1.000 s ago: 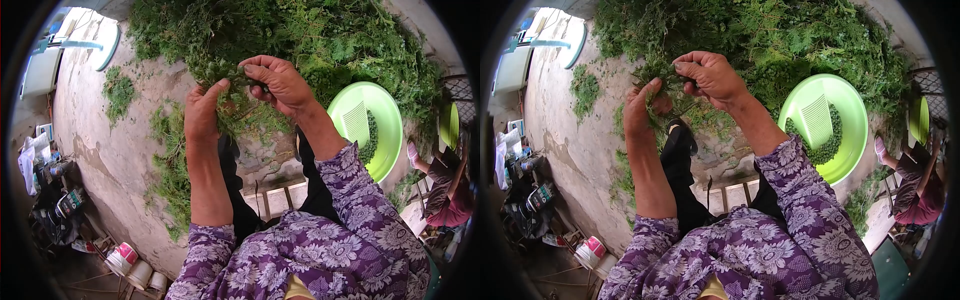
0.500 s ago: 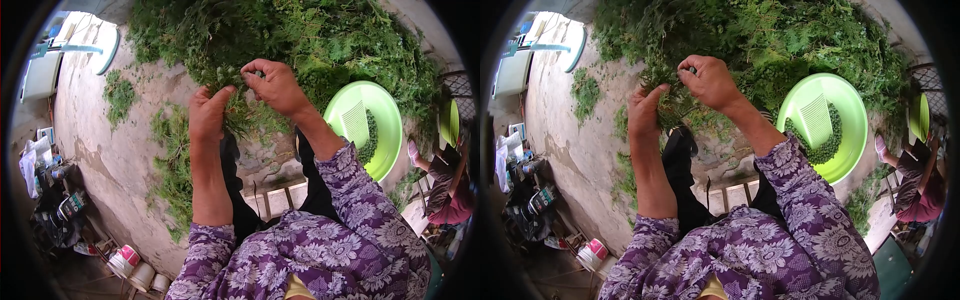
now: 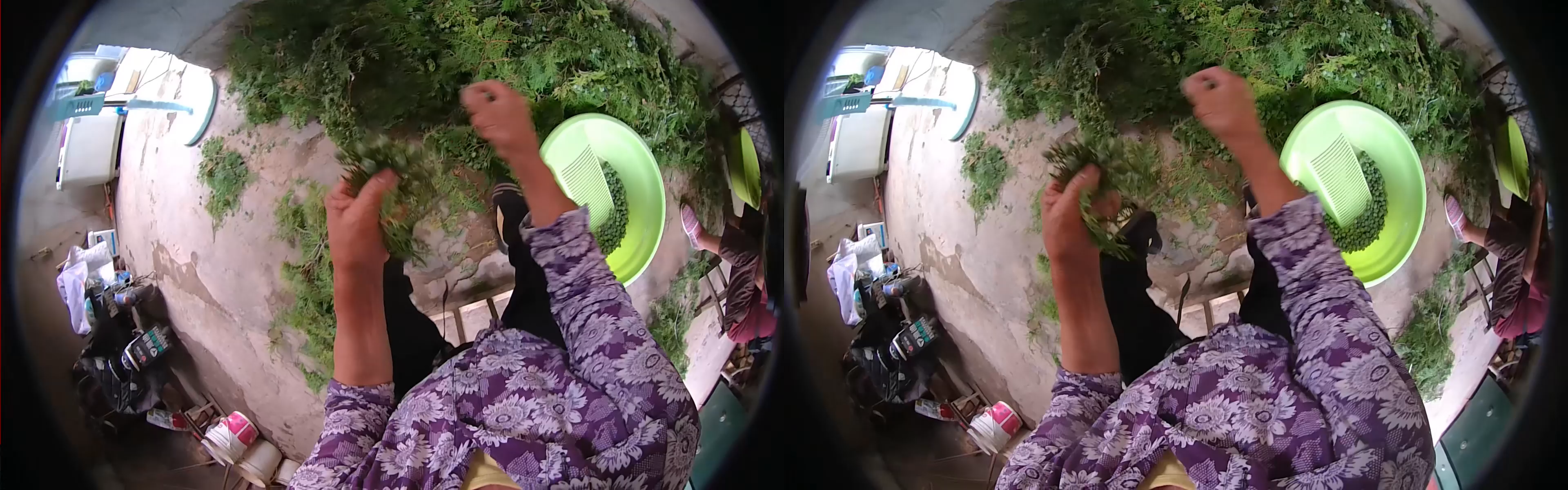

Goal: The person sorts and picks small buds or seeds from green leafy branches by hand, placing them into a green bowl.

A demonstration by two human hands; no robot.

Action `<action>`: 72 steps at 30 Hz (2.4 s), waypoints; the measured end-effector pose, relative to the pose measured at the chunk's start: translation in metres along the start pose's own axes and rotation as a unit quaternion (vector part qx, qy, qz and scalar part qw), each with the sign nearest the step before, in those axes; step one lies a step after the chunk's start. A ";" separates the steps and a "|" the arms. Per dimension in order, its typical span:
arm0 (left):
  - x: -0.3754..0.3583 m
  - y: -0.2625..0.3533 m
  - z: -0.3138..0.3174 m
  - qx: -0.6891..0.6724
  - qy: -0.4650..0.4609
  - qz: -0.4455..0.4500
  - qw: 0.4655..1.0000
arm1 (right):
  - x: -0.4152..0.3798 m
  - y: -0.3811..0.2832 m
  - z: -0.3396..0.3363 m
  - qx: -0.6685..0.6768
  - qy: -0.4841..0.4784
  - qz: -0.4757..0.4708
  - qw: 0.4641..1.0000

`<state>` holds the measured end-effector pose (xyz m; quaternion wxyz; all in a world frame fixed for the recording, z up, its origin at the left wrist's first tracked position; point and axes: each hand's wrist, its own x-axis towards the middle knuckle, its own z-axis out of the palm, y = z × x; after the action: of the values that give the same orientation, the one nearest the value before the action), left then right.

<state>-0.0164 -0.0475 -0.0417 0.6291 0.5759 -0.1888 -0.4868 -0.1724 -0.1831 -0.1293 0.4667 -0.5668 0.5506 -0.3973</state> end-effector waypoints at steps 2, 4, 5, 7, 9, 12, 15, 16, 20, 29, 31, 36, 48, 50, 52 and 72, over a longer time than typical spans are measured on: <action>-0.002 0.008 -0.008 -0.033 -0.024 0.010 0.999 | -0.006 -0.001 -0.039 0.071 0.077 0.090 0.990; -0.010 0.015 -0.009 -0.068 -0.060 0.021 0.996 | -0.015 0.020 -0.087 0.093 0.143 0.087 0.982; -0.009 0.013 -0.012 -0.066 -0.060 0.027 0.996 | -0.017 0.043 -0.114 0.058 0.167 0.064 0.982; -0.018 0.009 -0.027 -0.066 -0.126 -0.022 0.990 | -0.034 0.095 -0.169 -0.071 0.231 0.076 0.967; -0.032 0.001 -0.030 -0.077 -0.124 -0.027 0.989 | -0.060 0.120 -0.210 -0.250 0.216 0.155 0.931; -0.038 -0.013 -0.034 -0.148 -0.139 -0.048 0.978 | -0.060 0.237 -0.258 -0.422 0.262 0.071 0.865; -0.045 -0.013 -0.039 -0.249 -0.149 -0.056 0.955 | -0.064 0.256 -0.269 -0.318 0.254 0.119 0.906; -0.048 -0.011 -0.039 -0.258 -0.154 -0.044 0.953 | -0.061 0.254 -0.267 -0.309 0.256 0.112 0.909; -0.064 0.004 -0.036 -0.228 -0.169 0.006 0.959 | -0.055 0.193 -0.247 0.237 0.210 0.168 0.934; -0.107 0.014 -0.023 -0.168 -0.147 0.010 0.975 | -0.119 -0.042 -0.102 0.430 -0.207 0.111 0.872; -0.108 0.014 -0.022 -0.135 -0.130 0.014 0.982 | -0.141 -0.062 -0.070 0.389 -0.258 0.055 0.883; -0.117 0.009 -0.010 -0.055 -0.103 0.026 0.993 | -0.161 -0.088 -0.036 0.267 -0.342 -0.012 0.901; -0.121 -0.003 -0.019 -0.012 -0.142 0.049 0.989 | -0.167 -0.074 -0.046 0.203 -0.474 -0.062 0.855; -0.127 -0.003 -0.021 0.074 -0.129 0.047 0.988 | -0.169 -0.064 -0.045 0.121 -0.443 -0.145 0.876; -0.126 -0.013 -0.023 0.076 -0.125 0.046 0.988 | -0.167 -0.053 -0.039 0.079 -0.419 -0.177 0.887; -0.119 -0.008 -0.029 0.055 -0.061 0.029 0.996 | -0.158 -0.061 -0.051 0.275 -0.399 0.004 0.875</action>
<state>-0.0507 0.0676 -0.0181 0.5978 0.5729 -0.2697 -0.4915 -0.2188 -0.0336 -0.0476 0.7853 -0.5237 0.1881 -0.2714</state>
